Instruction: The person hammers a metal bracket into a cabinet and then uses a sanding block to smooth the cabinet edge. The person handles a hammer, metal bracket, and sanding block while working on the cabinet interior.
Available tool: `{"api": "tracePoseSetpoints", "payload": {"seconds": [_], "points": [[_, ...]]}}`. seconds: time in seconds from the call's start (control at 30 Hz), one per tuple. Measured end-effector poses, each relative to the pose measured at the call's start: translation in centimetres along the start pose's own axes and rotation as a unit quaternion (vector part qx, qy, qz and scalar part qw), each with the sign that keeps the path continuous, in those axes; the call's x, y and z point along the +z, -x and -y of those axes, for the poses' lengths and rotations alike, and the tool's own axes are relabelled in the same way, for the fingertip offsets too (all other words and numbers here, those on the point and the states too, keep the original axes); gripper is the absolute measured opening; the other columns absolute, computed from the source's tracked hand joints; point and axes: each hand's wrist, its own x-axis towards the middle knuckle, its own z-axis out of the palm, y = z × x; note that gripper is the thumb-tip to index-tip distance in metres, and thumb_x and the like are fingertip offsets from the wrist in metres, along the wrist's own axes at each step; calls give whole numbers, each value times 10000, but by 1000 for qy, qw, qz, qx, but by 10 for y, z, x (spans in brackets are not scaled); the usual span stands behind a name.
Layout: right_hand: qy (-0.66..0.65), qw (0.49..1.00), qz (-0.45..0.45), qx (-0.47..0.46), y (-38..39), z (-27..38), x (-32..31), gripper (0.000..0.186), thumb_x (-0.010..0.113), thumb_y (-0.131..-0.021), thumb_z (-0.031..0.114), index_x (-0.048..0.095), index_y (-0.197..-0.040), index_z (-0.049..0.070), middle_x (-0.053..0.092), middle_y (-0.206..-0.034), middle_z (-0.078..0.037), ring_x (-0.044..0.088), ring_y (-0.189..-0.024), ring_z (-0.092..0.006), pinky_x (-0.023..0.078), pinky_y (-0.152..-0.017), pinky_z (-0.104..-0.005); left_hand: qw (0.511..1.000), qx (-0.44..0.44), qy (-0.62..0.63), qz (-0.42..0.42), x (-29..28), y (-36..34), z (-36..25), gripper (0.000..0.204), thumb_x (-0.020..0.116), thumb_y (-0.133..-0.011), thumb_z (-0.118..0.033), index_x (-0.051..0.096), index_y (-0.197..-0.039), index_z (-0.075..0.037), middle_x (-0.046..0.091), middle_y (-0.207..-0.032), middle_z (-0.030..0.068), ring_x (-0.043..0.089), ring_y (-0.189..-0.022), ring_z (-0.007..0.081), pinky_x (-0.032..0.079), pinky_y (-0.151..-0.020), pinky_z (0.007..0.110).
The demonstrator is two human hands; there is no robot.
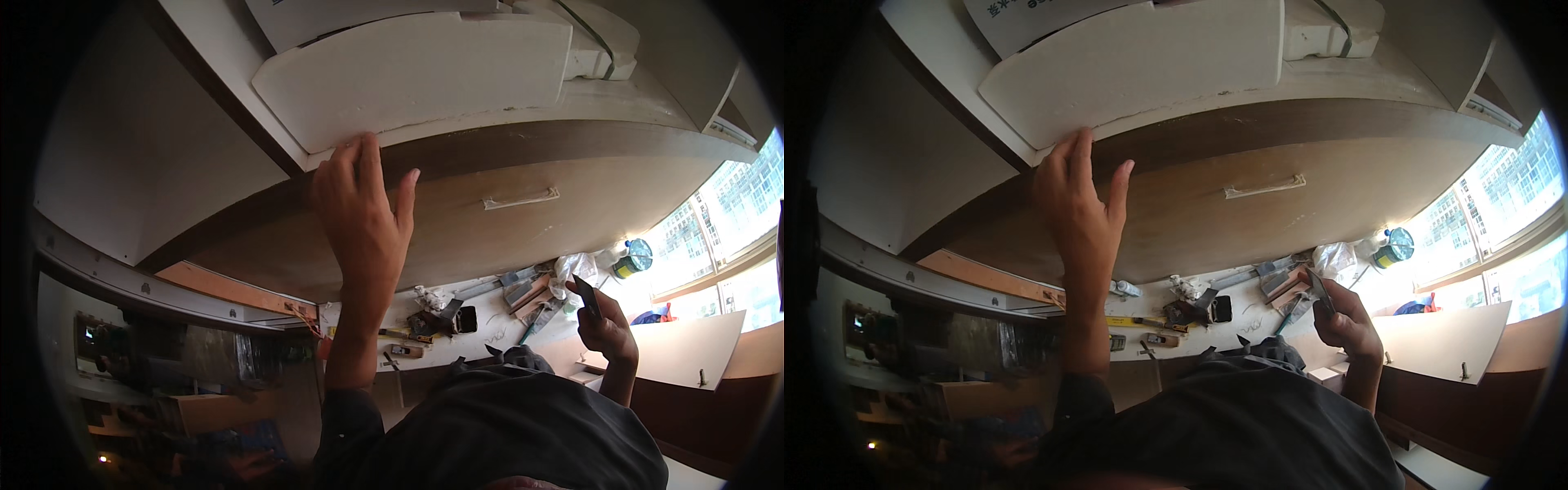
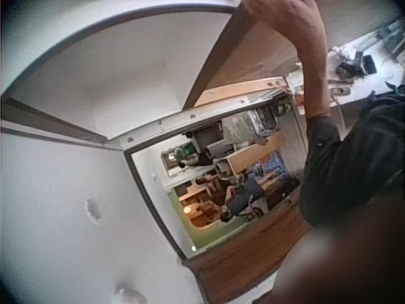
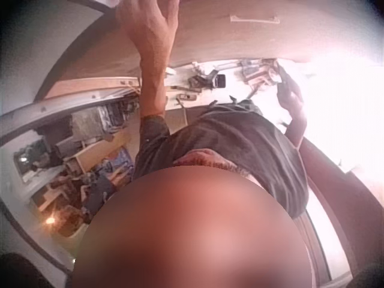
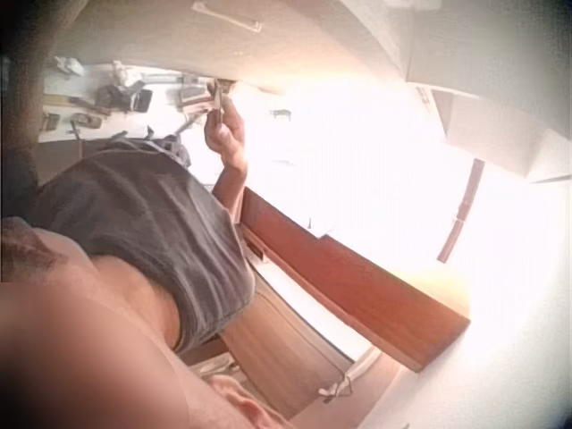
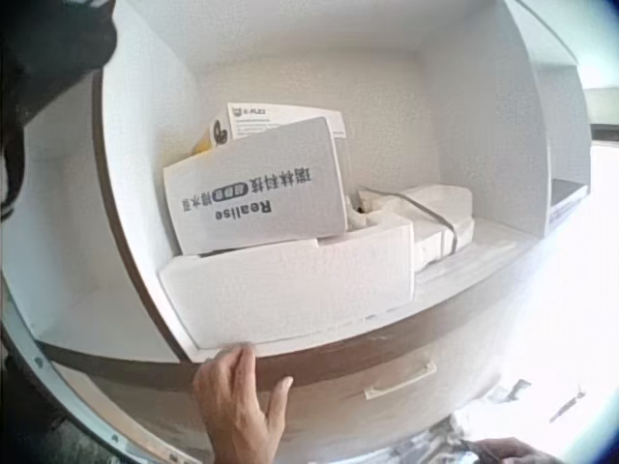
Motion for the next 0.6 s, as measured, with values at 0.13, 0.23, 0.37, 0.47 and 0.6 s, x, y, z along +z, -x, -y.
{"api": "tracePoseSetpoints", "payload": {"seconds": [0.13,0.23,0.37,0.47,0.6], "points": [[5,999,-53,-2,23,-6,-8,1036,767,-843,594,368,-1510,-92,363,-643,98,307,-479,0,206,-430,-197,998,34,44,6,21,-8,-40,602,794,-873,-310,579,-1347,-7,577,-1263,158,555,-1202,352,437,-1022,511],[-17,997,-73,-18,27,-4,-9,1046,766,-841,605,366,-1506,-96,342,-642,103,293,-477,6,201,-418,-187,988,97,119,35,35,-20,-85,664,800,-861,-348,559,-1376,-5,574,-1298,179,548,-1235,365,431,-1068,495],[-41,996,-74,-32,29,-3,-18,1055,767,-843,604,352,-1502,-109,336,-641,104,288,-470,8,210,-406,-178,900,201,379,79,43,-22,-126,691,800,-861,-364,544,-1409,-29,597,-1314,178,575,-1242,331,431,-1090,504],[-45,994,-89,-45,40,-4,-37,1072,785,-839,586,329,-1510,-115,341,-632,100,294,-460,15,212,-379,-175,967,142,213,11,23,-16,-76,570,796,-874,-314,609,-1342,-49,608,-1330,167,591,-1219,322,476,-1032,476],[-76,989,-112,-66,58,-3,-71,1078,758,-863,600,291,-1528,-109,346,-630,86,289,-440,8,223,-360,-180,999,-13,40,-21,-5,-10,2,458,791,-879,-234,637,-1250,-14,618,-1211,151,588,-1107,341,455,-981,463]]}}
